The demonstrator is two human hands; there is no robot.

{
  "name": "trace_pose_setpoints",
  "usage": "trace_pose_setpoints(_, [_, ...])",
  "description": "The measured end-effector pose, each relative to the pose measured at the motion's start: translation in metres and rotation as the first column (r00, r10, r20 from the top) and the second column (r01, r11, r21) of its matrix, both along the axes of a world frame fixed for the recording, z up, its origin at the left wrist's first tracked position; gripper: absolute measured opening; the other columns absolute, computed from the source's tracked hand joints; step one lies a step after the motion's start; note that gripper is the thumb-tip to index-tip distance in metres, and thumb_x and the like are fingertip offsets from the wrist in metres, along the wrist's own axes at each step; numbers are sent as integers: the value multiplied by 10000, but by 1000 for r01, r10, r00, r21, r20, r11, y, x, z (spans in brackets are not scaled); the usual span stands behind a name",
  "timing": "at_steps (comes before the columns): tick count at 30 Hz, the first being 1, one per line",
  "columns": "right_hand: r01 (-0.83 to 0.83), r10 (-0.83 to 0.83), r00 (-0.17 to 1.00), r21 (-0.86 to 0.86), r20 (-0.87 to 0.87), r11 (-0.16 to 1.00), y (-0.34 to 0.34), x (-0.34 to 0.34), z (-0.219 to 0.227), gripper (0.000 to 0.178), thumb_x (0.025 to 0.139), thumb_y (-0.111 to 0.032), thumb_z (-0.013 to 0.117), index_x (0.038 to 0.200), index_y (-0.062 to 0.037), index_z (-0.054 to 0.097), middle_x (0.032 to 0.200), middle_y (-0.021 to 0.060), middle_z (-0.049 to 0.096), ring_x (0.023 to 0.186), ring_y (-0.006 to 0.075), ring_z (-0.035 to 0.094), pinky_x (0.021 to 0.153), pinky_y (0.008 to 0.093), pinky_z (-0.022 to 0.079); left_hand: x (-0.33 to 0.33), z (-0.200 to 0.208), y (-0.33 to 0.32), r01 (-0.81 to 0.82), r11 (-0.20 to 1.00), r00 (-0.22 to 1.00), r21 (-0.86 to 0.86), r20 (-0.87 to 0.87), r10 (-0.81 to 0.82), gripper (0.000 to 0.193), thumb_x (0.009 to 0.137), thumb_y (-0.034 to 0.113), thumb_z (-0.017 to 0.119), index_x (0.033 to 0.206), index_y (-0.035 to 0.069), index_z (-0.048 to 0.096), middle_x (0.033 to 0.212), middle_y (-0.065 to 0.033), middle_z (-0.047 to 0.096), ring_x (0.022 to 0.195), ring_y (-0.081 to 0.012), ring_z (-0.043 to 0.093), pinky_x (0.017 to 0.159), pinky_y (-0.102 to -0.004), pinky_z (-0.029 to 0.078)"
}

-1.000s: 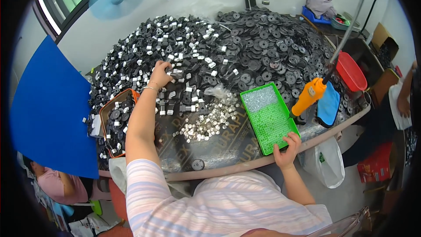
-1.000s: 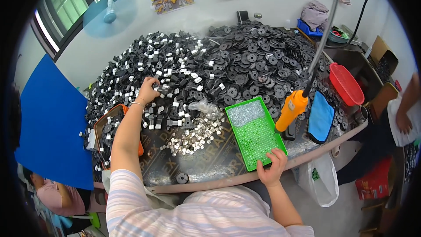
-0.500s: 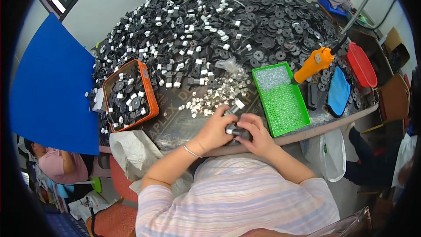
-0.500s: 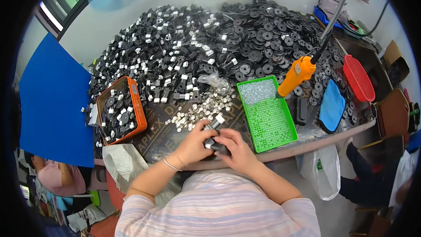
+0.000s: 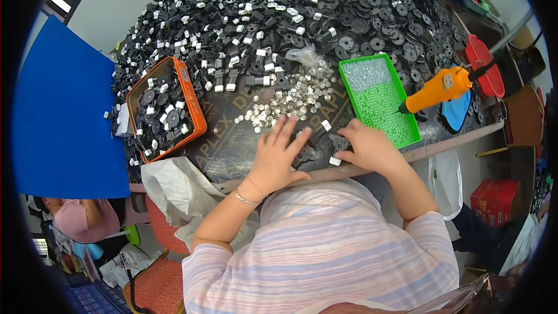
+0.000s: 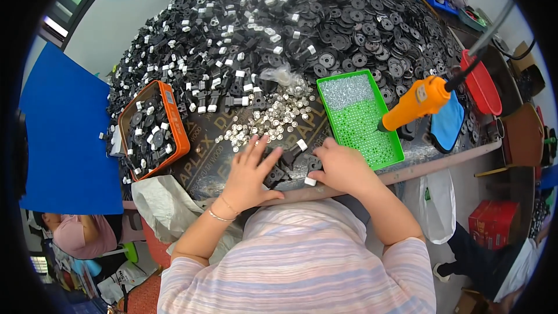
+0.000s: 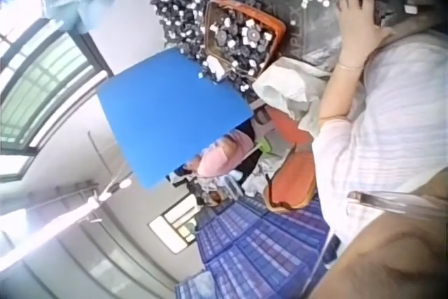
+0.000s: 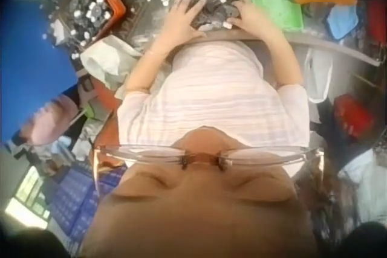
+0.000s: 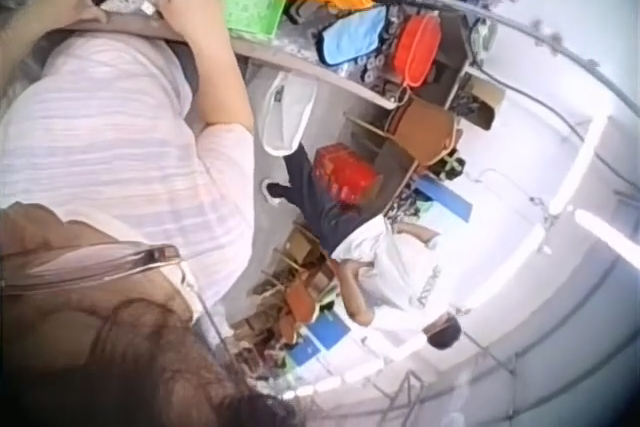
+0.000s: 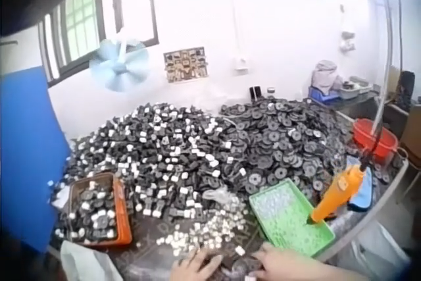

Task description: Assembling small plastic and metal components using an electric screwdriver.

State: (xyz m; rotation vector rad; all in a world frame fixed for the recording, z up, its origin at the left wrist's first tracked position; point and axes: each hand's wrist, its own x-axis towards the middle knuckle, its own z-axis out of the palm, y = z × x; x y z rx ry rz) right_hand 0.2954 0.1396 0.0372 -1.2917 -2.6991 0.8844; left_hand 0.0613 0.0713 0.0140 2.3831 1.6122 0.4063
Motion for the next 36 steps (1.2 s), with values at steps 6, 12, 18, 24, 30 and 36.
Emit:
trace_pose_setpoints(6, [94, -85, 995, 258, -45, 962, 0, -24, 9, 482, 733, -226, 728, 1158, -71, 563, 1064, 89, 554, 905, 281, 613, 730, 381, 514, -25, -20, -33, -217, 973, 968, 81, 144, 204, 739, 559, 440, 818, 1133, 60, 550, 1336, -184, 419, 1258, -361, 370, 1003, -487, 266])
trace_pose_setpoints(12, [-141, 71, 981, 422, 179, 896, 19, -43, -27, 354, 691, -174, 718, 1029, -98, 642, 999, 40, 582, 979, 234, 536, 829, 366, 417, -39, -41, -51, -313, 944, 925, 102, 258, 278, 394, 651, 313, 788, 928, 80, 633, 1190, -132, 516, 1143, -330, 456, 940, -434, 318])
trace_pose_setpoints(18, [16, 15, 994, 279, -110, 960, 21, -36, -19, 219, 828, -143, 613, 1034, -71, 618, 870, 116, 652, 844, 289, 595, 842, 403, 405, -68, -40, -50, -410, 886, 908, 217, 184, 376, 293, 664, 201, 759, 914, 87, 659, 1131, -109, 562, 1076, -318, 493, 891, -434, 343])
trace_pose_setpoints(24, [41, -66, 991, 205, 118, 978, 8, -45, -21, 264, 811, -139, 628, 1054, -68, 553, 828, 100, 634, 849, 298, 589, 816, 414, 410, -40, -29, -28, -278, 947, 926, 159, 307, 221, 299, 709, 150, 726, 982, 72, 632, 1075, -121, 571, 982, -310, 530, 841, -409, 396])
trace_pose_setpoints(30, [-51, 78, 996, 446, -42, 894, 5, -49, -6, 236, 770, -124, 629, 996, -76, 583, 910, 85, 599, 877, 293, 561, 785, 412, 419, -15, -30, -10, -278, 961, 902, 1, 343, 261, 362, 730, 118, 704, 1061, 31, 585, 991, -136, 557, 916, -336, 540, 782, -402, 461])
trace_pose_setpoints(36, [-123, 126, 991, 50, -55, 991, -25, -58, 13, 374, 777, -264, 665, 1060, -50, 549, 946, 112, 565, 895, 321, 604, 750, 416, 494, -20, -36, -14, -353, 934, 893, 49, 315, 321, 322, 717, 62, 688, 1017, 13, 582, 938, -148, 594, 862, -331, 573, 743, -380, 480])
